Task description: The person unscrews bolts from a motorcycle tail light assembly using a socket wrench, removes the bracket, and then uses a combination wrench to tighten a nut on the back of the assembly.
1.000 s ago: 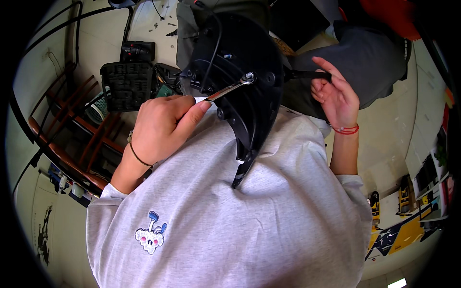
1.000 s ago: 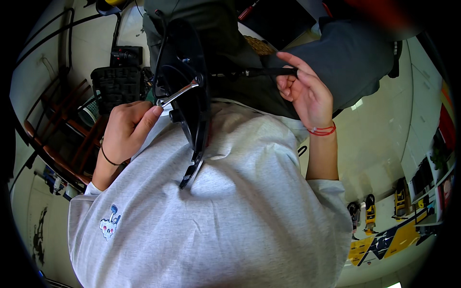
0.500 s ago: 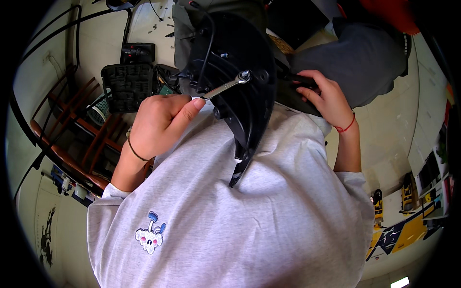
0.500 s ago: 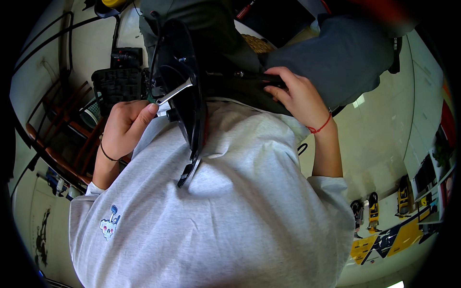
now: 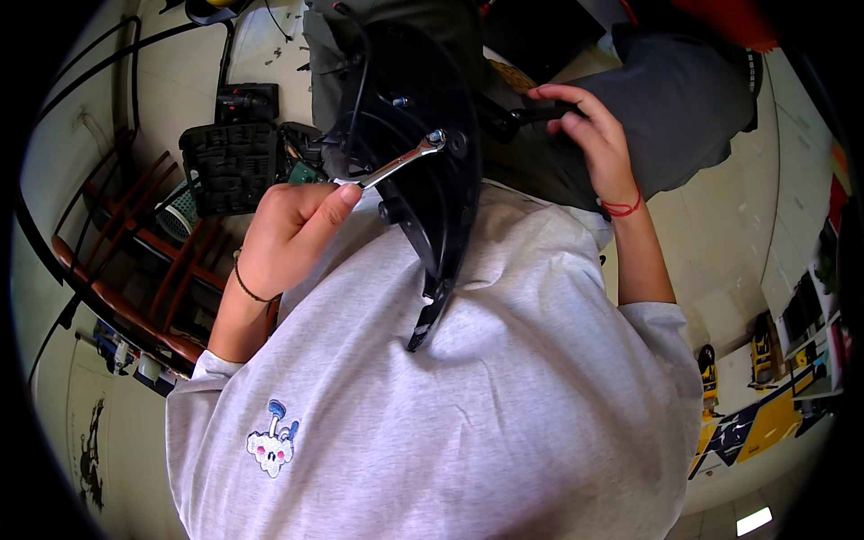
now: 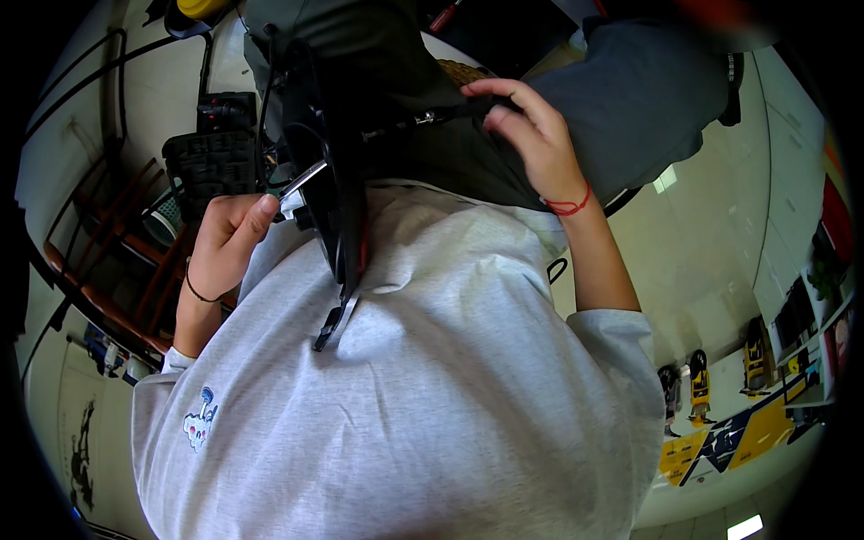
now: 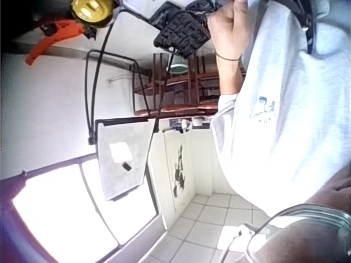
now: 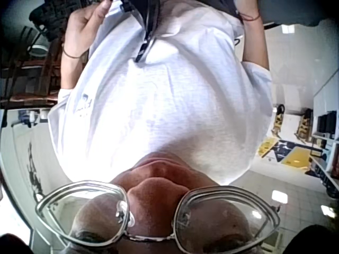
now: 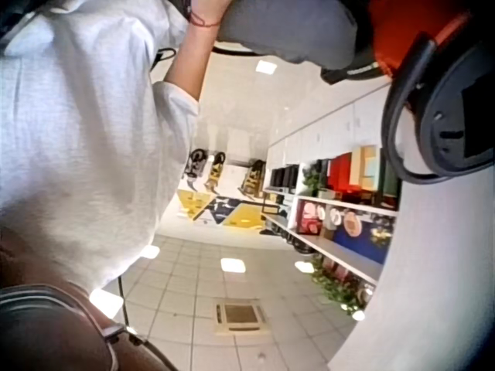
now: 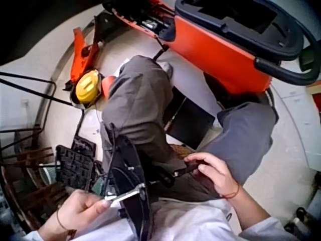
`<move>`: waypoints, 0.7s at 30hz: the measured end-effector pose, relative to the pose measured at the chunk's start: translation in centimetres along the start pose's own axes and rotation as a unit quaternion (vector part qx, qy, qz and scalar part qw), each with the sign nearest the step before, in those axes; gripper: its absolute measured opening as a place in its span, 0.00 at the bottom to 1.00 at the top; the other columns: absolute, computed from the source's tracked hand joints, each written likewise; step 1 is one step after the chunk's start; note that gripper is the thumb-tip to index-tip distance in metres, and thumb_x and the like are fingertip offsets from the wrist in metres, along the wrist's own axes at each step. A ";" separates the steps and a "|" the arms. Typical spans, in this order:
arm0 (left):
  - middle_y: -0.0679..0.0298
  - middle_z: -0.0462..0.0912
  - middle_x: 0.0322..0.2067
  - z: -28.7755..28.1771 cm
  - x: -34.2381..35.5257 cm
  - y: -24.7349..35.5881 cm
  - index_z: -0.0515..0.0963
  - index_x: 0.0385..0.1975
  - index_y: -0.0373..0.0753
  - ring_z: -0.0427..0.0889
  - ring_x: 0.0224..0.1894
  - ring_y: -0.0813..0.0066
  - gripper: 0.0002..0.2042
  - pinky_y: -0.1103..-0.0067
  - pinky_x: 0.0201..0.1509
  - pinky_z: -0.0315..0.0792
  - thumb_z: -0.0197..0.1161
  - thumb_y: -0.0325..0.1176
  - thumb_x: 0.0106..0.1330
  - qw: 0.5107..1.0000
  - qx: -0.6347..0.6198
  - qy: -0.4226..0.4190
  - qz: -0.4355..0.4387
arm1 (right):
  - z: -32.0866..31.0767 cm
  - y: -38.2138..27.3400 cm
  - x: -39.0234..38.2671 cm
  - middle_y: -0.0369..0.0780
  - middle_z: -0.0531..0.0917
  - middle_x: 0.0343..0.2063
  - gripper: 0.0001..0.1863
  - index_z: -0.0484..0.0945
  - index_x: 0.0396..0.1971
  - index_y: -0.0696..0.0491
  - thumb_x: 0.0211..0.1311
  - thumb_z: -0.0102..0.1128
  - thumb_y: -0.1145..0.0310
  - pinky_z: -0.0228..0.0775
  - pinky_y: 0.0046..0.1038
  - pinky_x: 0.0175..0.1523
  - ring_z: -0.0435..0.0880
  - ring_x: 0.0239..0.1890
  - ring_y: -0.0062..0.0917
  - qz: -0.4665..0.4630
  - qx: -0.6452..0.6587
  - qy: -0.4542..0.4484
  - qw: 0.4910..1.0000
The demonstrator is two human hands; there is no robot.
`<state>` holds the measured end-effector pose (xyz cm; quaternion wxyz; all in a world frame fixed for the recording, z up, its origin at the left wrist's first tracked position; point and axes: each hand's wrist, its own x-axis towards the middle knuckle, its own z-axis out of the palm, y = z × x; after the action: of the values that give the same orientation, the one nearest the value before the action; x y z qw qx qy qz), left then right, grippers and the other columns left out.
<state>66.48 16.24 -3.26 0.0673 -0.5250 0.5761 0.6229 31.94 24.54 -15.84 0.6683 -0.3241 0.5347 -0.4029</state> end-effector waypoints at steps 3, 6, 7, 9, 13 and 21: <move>0.59 0.61 0.14 0.0 0.2 0.1 0.67 0.16 0.31 0.57 0.17 0.68 0.26 0.70 0.21 0.55 0.62 0.43 0.74 0.998 0.063 0.010 0.029 | -0.4 -0.4 -0.1 0.42 0.83 0.56 0.18 0.79 0.55 0.62 0.75 0.46 0.68 0.65 0.19 0.45 0.77 0.40 0.16 0.059 0.144 0.019 0.988; 0.57 0.68 0.15 0.0 0.4 0.4 0.70 0.16 0.33 0.67 0.16 0.60 0.24 0.69 0.22 0.60 0.64 0.43 0.71 0.972 0.195 0.033 0.128 | -0.6 -0.4 0.3 0.44 0.84 0.55 0.19 0.79 0.55 0.62 0.74 0.47 0.67 0.63 0.18 0.44 0.75 0.39 0.16 0.081 0.179 0.064 0.978; 0.57 0.70 0.16 0.1 0.4 0.5 0.71 0.16 0.34 0.69 0.17 0.59 0.23 0.69 0.22 0.61 0.64 0.43 0.70 0.965 0.220 0.048 0.134 | -0.6 -0.4 0.4 0.44 0.84 0.55 0.19 0.79 0.55 0.62 0.74 0.47 0.68 0.63 0.18 0.44 0.75 0.39 0.16 0.081 0.193 0.076 0.975; 0.58 0.72 0.17 0.2 0.5 0.8 0.72 0.16 0.36 0.74 0.19 0.56 0.22 0.69 0.22 0.64 0.65 0.43 0.69 0.948 0.273 0.078 0.142 | -0.5 0.0 0.7 0.45 0.84 0.54 0.18 0.79 0.55 0.62 0.72 0.48 0.70 0.63 0.18 0.44 0.75 0.38 0.16 0.091 0.228 0.075 0.967; 0.60 0.71 0.16 0.2 0.5 1.4 0.71 0.16 0.39 0.75 0.18 0.59 0.21 0.69 0.21 0.66 0.65 0.44 0.69 0.917 0.347 0.089 0.177 | 0.2 0.9 0.9 0.48 0.80 0.58 0.21 0.76 0.58 0.64 0.68 0.50 0.73 0.65 0.19 0.47 0.76 0.42 0.18 0.111 0.299 0.074 0.945; 0.61 0.71 0.15 -0.4 0.5 1.7 0.74 0.17 0.39 0.74 0.18 0.59 0.22 0.68 0.21 0.65 0.62 0.45 0.72 0.917 0.359 0.059 0.161 | -0.5 0.8 0.1 0.50 0.78 0.62 0.23 0.71 0.63 0.65 0.68 0.49 0.79 0.71 0.23 0.60 0.79 0.59 0.31 0.068 0.351 0.055 0.932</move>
<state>65.32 15.10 -2.40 0.1161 -0.4010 0.8408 0.3446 31.63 24.80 -16.72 0.7348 -0.0088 0.4158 -0.5358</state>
